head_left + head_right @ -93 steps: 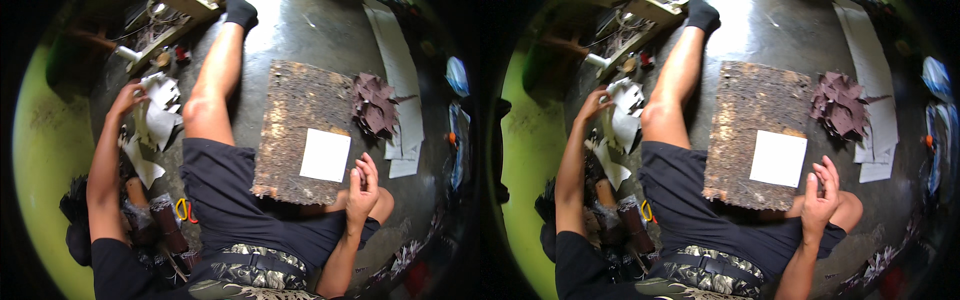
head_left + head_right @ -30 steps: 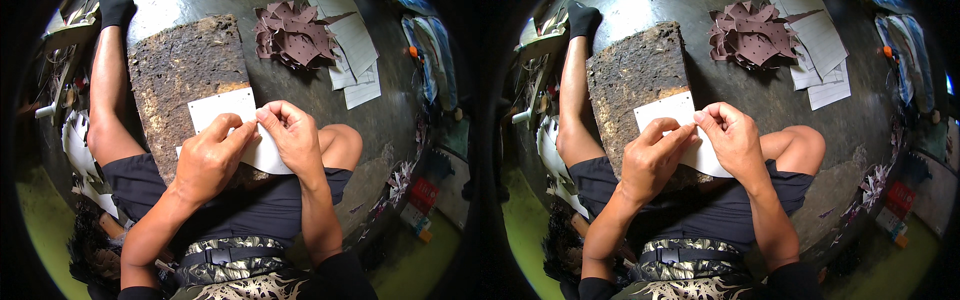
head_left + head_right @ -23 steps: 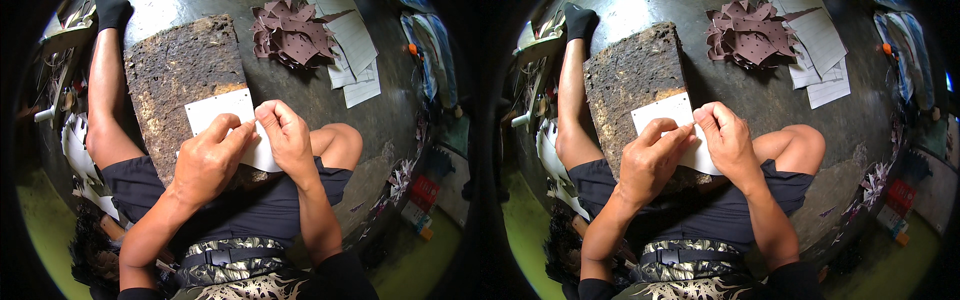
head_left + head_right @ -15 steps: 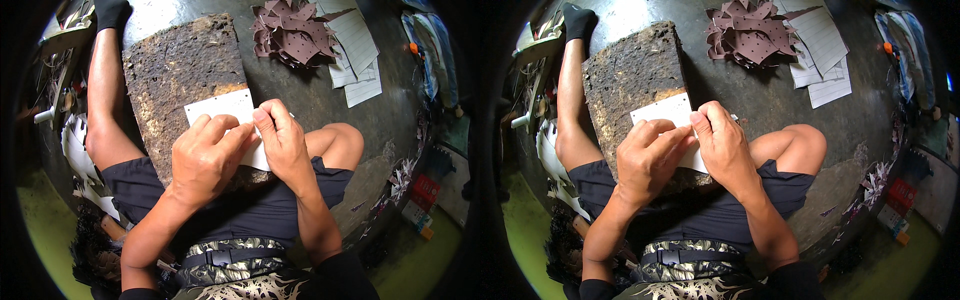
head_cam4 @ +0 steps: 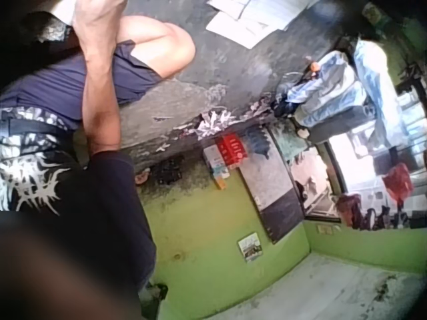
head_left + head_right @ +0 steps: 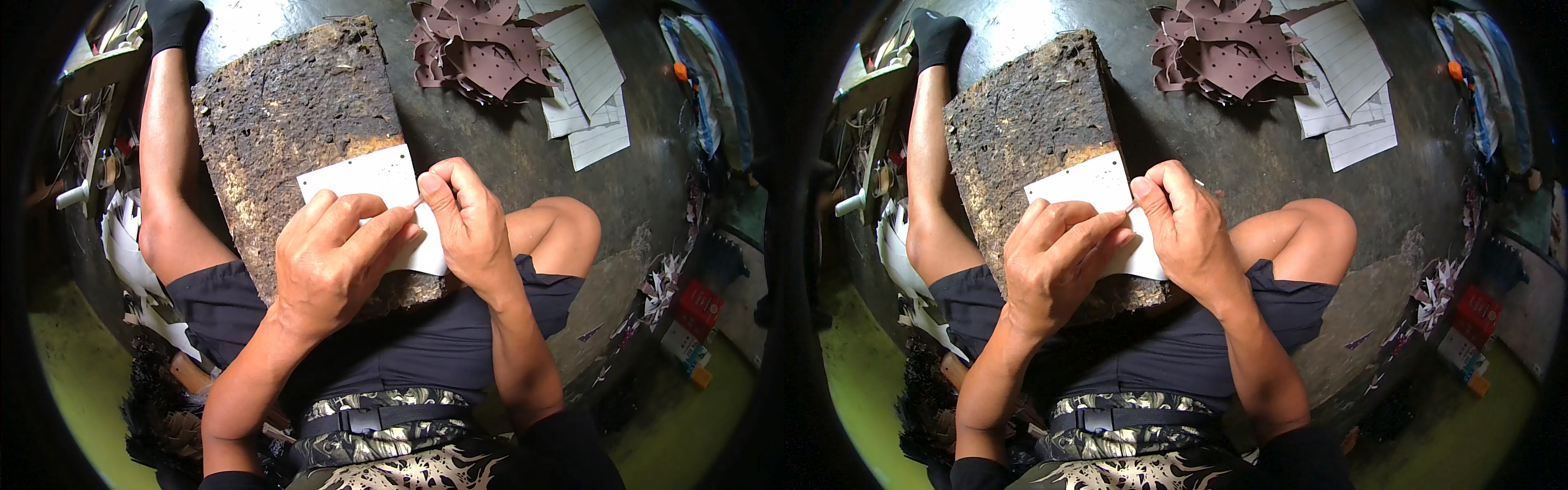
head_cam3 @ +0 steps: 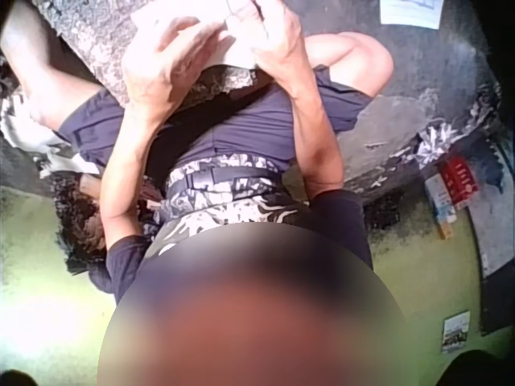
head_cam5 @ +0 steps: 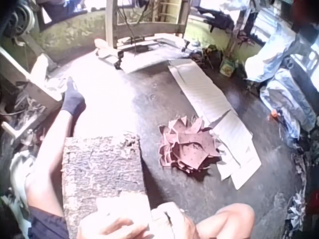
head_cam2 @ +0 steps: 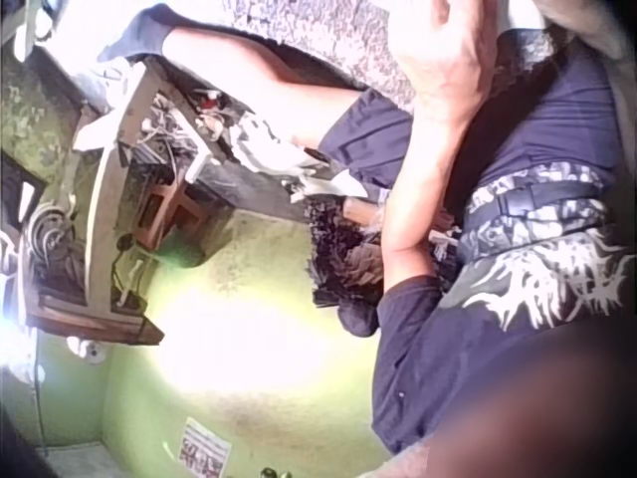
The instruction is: The person sits on the floor and repeatedly peels a thin white paper layer from a small square sheet. The peeled layers are placed on a nearby pile. The person continues this peeling process throughout the clip.
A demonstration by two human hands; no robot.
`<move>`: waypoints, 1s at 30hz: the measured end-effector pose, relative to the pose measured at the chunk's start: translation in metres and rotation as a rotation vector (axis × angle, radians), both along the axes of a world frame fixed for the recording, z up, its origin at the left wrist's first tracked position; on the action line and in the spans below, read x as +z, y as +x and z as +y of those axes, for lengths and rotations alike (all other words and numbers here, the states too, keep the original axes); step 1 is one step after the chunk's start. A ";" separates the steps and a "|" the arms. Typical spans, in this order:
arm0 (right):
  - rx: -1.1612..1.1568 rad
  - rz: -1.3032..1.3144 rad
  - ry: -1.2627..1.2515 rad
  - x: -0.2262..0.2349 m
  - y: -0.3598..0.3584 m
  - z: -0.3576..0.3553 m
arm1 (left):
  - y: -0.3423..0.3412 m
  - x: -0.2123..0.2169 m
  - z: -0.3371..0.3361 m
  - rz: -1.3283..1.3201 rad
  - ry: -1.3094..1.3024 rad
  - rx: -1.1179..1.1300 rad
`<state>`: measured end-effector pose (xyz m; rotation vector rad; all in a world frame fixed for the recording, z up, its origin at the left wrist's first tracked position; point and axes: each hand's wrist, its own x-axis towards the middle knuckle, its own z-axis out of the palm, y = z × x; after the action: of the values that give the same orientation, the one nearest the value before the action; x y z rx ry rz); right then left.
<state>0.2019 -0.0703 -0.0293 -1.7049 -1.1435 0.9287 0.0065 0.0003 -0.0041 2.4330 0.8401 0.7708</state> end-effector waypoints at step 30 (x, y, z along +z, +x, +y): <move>-0.071 -0.098 -0.074 -0.043 0.025 0.008 | -0.001 -0.002 0.004 -0.018 0.008 -0.054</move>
<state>0.2266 -0.0626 -0.0728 -1.8568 -1.1170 0.8614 0.0058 0.0047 -0.0063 2.4421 0.7630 0.7761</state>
